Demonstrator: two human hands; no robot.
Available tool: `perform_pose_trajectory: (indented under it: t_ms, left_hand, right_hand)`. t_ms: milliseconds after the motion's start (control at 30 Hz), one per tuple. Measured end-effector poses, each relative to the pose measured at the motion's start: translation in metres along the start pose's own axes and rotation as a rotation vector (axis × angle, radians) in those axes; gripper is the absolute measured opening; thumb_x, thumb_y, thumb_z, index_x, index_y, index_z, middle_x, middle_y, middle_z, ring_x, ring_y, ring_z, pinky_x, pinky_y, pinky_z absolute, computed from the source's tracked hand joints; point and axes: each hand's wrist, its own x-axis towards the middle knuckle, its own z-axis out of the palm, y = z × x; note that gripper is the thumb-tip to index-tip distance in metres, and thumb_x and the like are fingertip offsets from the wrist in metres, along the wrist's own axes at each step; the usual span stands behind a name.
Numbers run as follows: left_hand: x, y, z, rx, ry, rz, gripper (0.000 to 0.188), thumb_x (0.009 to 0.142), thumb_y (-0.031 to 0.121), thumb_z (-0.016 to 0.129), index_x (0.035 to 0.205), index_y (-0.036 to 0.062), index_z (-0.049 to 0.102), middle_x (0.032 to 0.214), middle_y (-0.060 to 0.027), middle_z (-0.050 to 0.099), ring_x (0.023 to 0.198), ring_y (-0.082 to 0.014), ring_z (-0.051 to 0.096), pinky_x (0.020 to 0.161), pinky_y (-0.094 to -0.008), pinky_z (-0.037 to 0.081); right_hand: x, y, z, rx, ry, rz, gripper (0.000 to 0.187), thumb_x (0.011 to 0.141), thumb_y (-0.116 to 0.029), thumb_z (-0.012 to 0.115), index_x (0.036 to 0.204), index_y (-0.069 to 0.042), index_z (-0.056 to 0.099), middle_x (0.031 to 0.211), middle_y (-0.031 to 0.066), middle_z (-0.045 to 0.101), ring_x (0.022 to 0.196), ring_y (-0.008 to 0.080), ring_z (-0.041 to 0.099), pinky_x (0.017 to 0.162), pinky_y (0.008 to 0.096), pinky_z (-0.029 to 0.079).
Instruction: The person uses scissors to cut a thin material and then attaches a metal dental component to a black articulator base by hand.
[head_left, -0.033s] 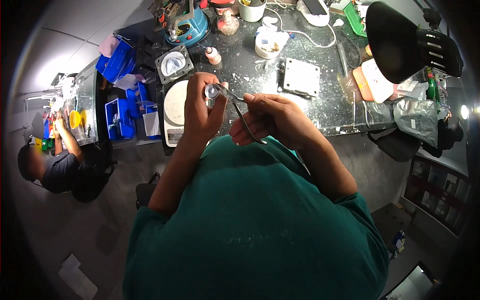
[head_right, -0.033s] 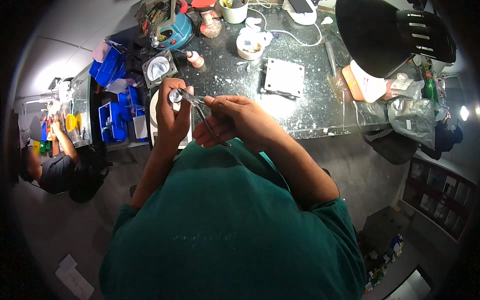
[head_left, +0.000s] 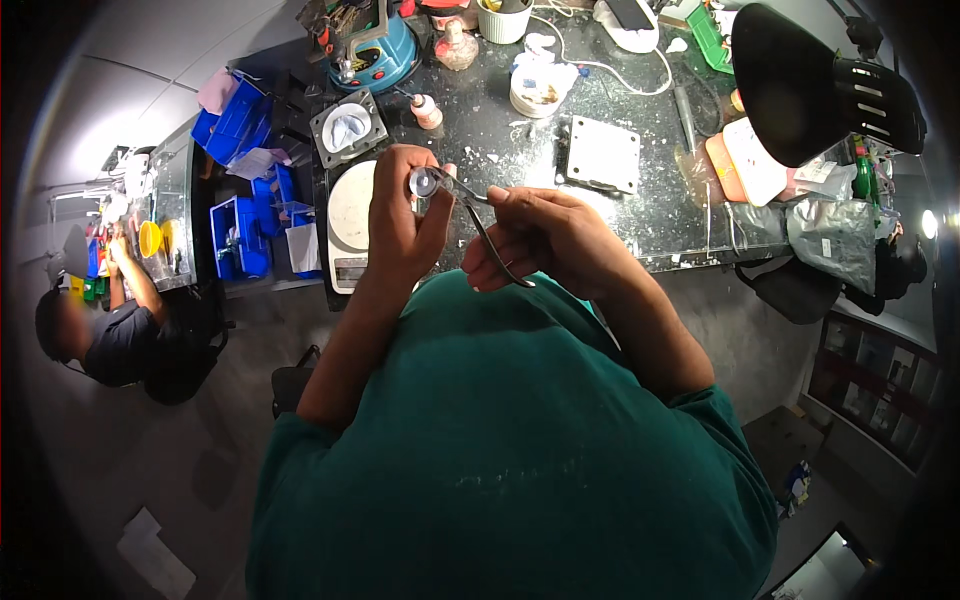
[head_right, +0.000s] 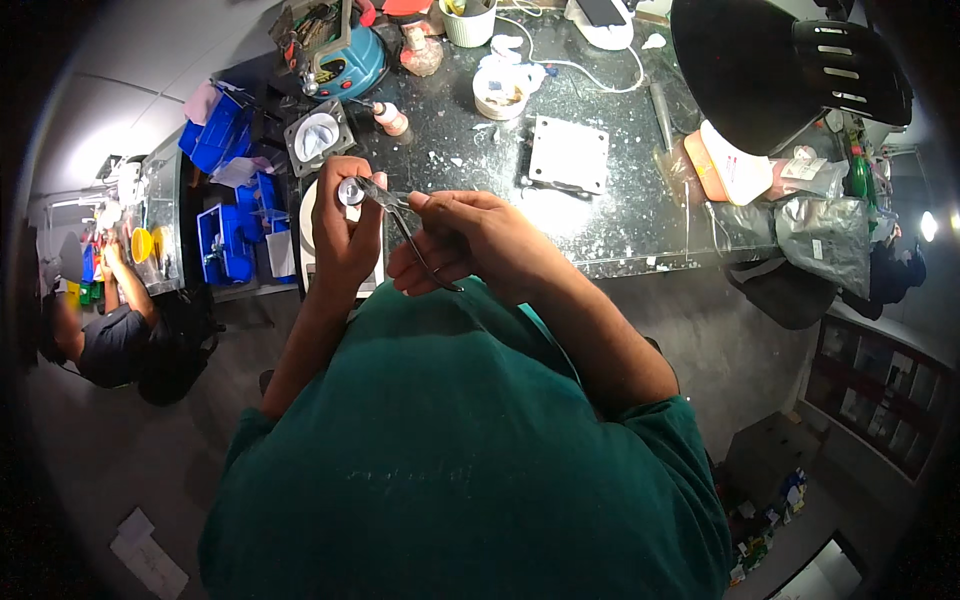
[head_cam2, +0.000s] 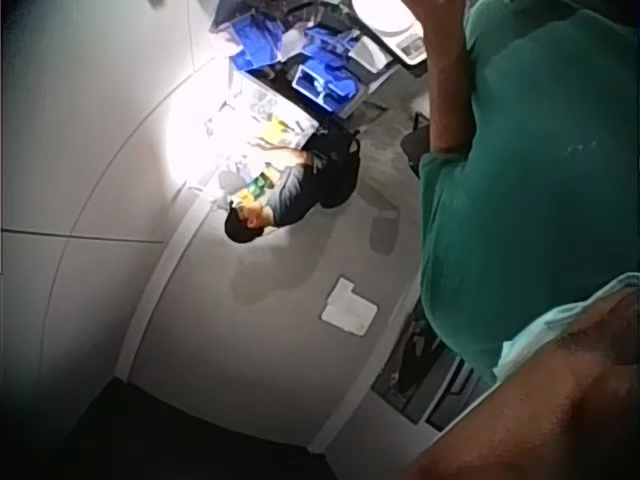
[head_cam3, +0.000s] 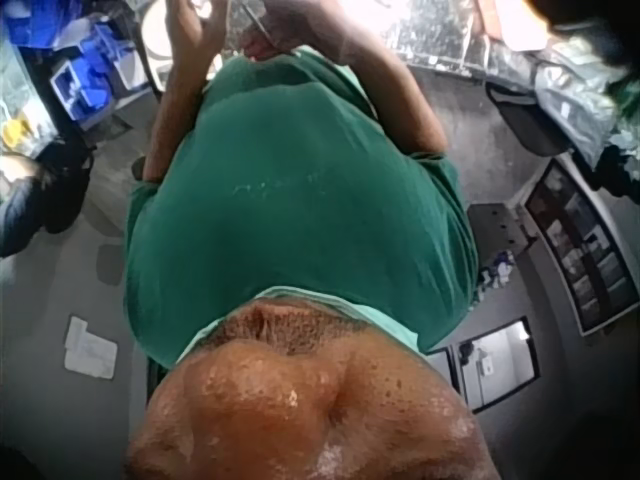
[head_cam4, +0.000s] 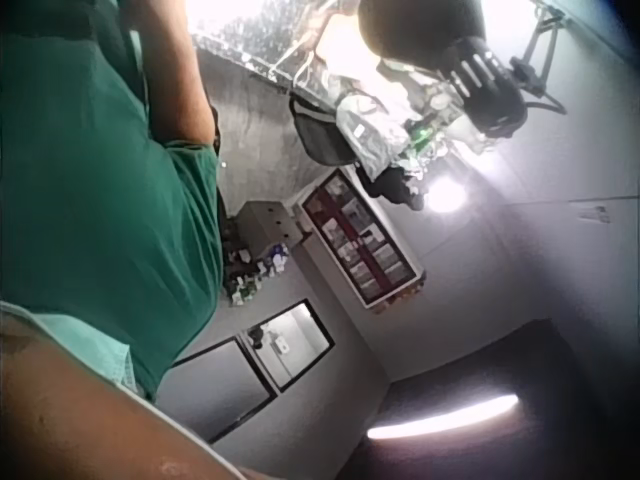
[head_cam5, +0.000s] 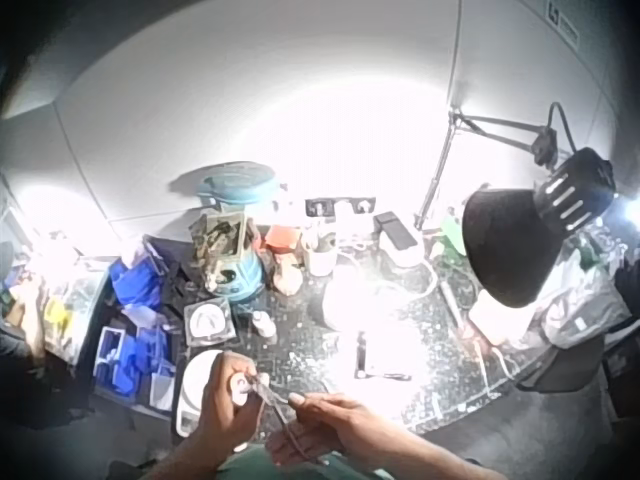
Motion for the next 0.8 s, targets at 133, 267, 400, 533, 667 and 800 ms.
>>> perform_pose_trajectory:
  t_ms: [133,267,400,533,667,800]
  left_hand:
    - [-0.001,-0.002,-0.001,-0.009,0.012,0.042,0.017,0.087,0.006,0.061,0.099,0.0017,0.051,0.094,-0.0128,0.050,0.086,-0.0281,0.051,0.079,-0.0393,0.043]
    - [0.000,-0.001,-0.001,0.013,0.007,0.038,0.017,0.087,0.007,0.061,0.099,0.0015,0.051,0.094,-0.0127,0.050,0.087,-0.0282,0.051,0.080,-0.0397,0.043]
    - [-0.001,-0.001,0.000,0.029,0.003,0.022,0.017,0.087,0.007,0.061,0.099,0.0017,0.051,0.093,-0.0125,0.050,0.086,-0.0282,0.051,0.079,-0.0395,0.043]
    - [-0.002,0.000,0.001,0.008,0.028,-0.002,0.017,0.086,0.006,0.062,0.098,0.0019,0.051,0.092,-0.0123,0.050,0.084,-0.0280,0.051,0.078,-0.0386,0.043]
    - [-0.002,-0.001,-0.002,0.030,-0.003,0.021,0.017,0.085,0.006,0.062,0.098,0.0018,0.051,0.091,-0.0124,0.050,0.085,-0.0276,0.051,0.078,-0.0380,0.043]
    - [-0.003,-0.002,0.000,0.015,0.001,0.019,0.017,0.085,0.007,0.062,0.098,0.0017,0.052,0.091,-0.0127,0.050,0.084,-0.0276,0.052,0.077,-0.0383,0.044]
  right_hand:
    - [-0.001,-0.001,0.001,-0.002,0.026,0.024,0.035,0.102,-0.035,0.057,0.094,-0.001,0.059,0.084,0.0190,0.070,0.071,0.0277,0.072,0.068,0.0380,0.062]
    - [0.004,0.009,-0.003,-0.011,0.053,-0.005,0.034,0.103,-0.036,0.056,0.096,-0.003,0.060,0.077,0.0105,0.064,0.068,0.0204,0.067,0.066,0.0353,0.061]
    - [0.001,0.010,0.000,-0.122,0.057,-0.055,0.035,0.104,-0.036,0.053,0.096,-0.003,0.059,0.080,0.0106,0.067,0.074,0.0219,0.069,0.074,0.0358,0.061]
    - [-0.001,0.005,0.005,-0.032,0.058,-0.033,0.034,0.104,-0.033,0.054,0.097,0.000,0.060,0.089,0.0192,0.071,0.076,0.0279,0.072,0.069,0.0373,0.062]
    - [-0.001,0.002,-0.001,0.000,-0.001,-0.011,0.035,0.104,-0.034,0.054,0.095,-0.001,0.059,0.091,0.0194,0.071,0.080,0.0291,0.073,0.073,0.0382,0.062]
    - [0.003,0.004,-0.008,-0.098,-0.001,-0.024,0.035,0.104,-0.035,0.054,0.093,-0.002,0.059,0.081,0.0116,0.069,0.071,0.0211,0.070,0.071,0.0344,0.061]
